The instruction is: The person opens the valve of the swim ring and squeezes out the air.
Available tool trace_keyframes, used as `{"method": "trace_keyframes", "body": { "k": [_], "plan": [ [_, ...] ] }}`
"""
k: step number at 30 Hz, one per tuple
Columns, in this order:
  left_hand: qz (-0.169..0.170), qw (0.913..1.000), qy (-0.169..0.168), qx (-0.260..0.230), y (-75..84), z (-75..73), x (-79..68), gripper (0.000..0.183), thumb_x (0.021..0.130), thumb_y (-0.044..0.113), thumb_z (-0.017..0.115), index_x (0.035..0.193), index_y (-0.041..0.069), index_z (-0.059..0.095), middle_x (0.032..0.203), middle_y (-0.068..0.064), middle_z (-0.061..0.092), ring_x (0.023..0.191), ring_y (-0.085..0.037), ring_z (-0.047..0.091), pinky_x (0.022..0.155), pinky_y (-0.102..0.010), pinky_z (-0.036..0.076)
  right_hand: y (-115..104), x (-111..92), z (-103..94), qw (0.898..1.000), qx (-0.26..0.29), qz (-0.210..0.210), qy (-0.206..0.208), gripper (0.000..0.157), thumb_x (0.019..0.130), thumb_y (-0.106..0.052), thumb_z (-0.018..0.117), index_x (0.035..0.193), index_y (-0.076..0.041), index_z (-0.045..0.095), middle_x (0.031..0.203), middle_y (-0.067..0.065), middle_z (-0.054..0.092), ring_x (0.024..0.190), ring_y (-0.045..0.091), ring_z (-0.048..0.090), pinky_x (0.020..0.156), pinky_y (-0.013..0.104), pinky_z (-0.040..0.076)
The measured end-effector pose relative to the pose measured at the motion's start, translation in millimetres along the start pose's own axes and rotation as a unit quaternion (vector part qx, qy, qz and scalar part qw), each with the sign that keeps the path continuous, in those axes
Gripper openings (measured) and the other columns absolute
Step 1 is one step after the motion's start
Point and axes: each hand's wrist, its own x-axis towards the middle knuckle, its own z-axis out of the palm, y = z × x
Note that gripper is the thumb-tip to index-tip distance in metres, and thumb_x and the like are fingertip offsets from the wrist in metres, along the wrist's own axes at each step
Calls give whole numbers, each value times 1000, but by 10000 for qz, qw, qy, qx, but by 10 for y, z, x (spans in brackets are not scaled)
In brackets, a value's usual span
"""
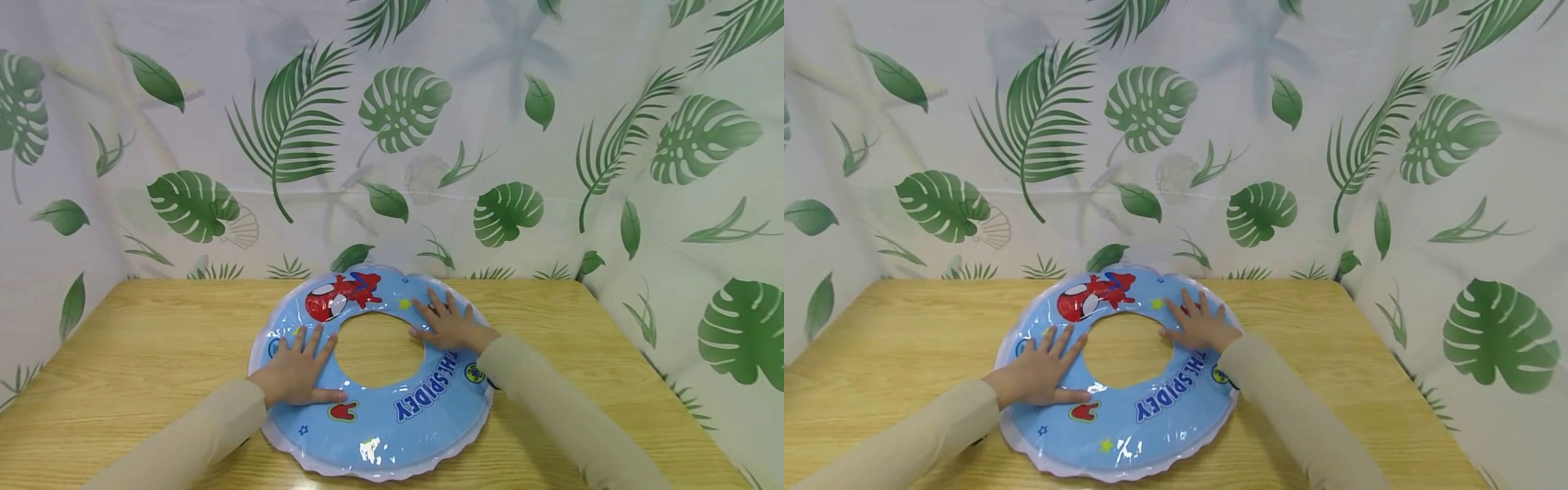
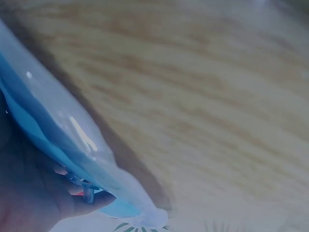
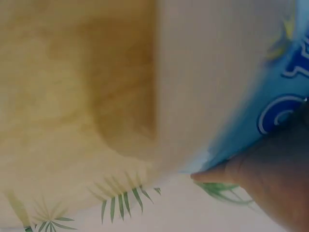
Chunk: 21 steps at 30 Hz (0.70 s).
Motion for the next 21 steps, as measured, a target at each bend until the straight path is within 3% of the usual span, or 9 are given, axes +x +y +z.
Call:
{"method": "trace_keyframes", "body": {
  "k": [14, 21],
  "plan": [
    [75, 9998, -42, 159, -4, -8, 21, 104, 72, 81, 38, 147, 11, 17, 151, -21, 15, 134, -49, 17, 101, -66, 23, 42, 10, 185, 9992, 370, 56, -116, 65, 94, -57, 25, 148, -29, 1, 155, 7, -10, 138, 41, -13, 101, 70, -8],
    [323, 9982, 343, 380, 19, -39, -9, 103, 72, 79, 42, 145, 11, 22, 151, -22, 16, 134, -50, 17, 101, -67, 21, 40, 17, 214, 9995, 304, 88, -77, 64, 94, -58, 23, 147, -30, 1, 155, 6, -9, 139, 40, -13, 101, 69, -7]
  ]
}}
